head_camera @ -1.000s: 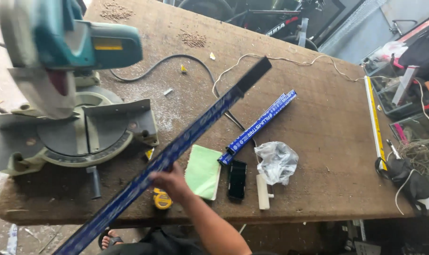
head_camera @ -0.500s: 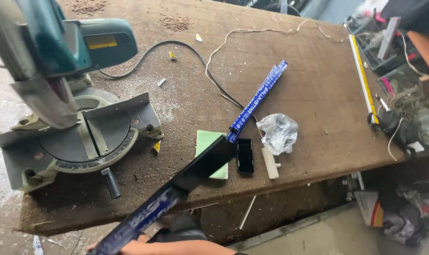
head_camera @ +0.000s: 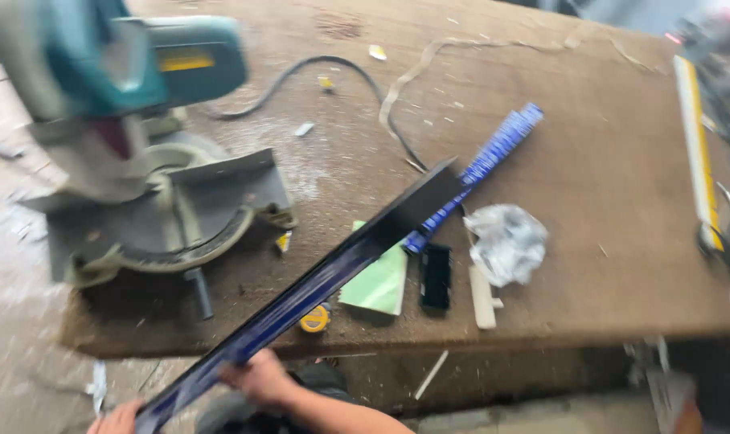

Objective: Measuring and cutting aluminum profiles using a miter saw on a workbench

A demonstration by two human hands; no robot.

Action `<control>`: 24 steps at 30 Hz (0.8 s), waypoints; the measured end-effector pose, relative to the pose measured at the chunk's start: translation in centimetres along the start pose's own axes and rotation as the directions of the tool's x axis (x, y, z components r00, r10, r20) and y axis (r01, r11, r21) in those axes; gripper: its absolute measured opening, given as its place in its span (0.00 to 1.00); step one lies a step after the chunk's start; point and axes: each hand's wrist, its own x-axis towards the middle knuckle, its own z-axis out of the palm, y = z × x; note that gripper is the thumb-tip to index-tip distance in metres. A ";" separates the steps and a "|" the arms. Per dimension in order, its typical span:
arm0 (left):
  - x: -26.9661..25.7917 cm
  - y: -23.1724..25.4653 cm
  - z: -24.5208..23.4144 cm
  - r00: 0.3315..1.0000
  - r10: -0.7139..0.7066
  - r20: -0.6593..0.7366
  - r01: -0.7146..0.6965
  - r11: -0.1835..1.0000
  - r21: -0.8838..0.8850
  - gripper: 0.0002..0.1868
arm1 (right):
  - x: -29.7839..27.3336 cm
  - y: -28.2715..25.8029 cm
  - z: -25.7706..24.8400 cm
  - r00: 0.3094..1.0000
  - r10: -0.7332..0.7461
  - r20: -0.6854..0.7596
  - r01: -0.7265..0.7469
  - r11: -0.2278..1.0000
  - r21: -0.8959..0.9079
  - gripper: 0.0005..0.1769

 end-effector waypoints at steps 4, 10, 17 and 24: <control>6.3 2.8 -3.6 0.983 -0.183 0.000 0.183 0.983 0.012 0.52 | 0.2 -0.7 -11.0 0.882 0.117 -0.457 -0.100 0.993 0.061 0.14; 11.0 -3.0 -6.1 0.920 -0.298 -0.257 0.316 0.948 0.034 0.49 | 7.3 4.1 -31.8 0.465 0.208 -0.861 0.199 0.923 0.330 0.33; 24.7 -9.6 -10.7 0.956 -0.247 -0.159 0.231 0.966 -0.112 0.38 | 13.1 -1.8 -37.0 0.415 0.364 -0.834 0.476 0.694 0.540 0.26; 35.7 -15.3 -7.7 0.968 -0.083 -0.236 0.058 0.992 -0.109 0.41 | 14.5 -5.5 -28.1 0.589 0.327 -0.739 0.325 0.741 0.587 0.23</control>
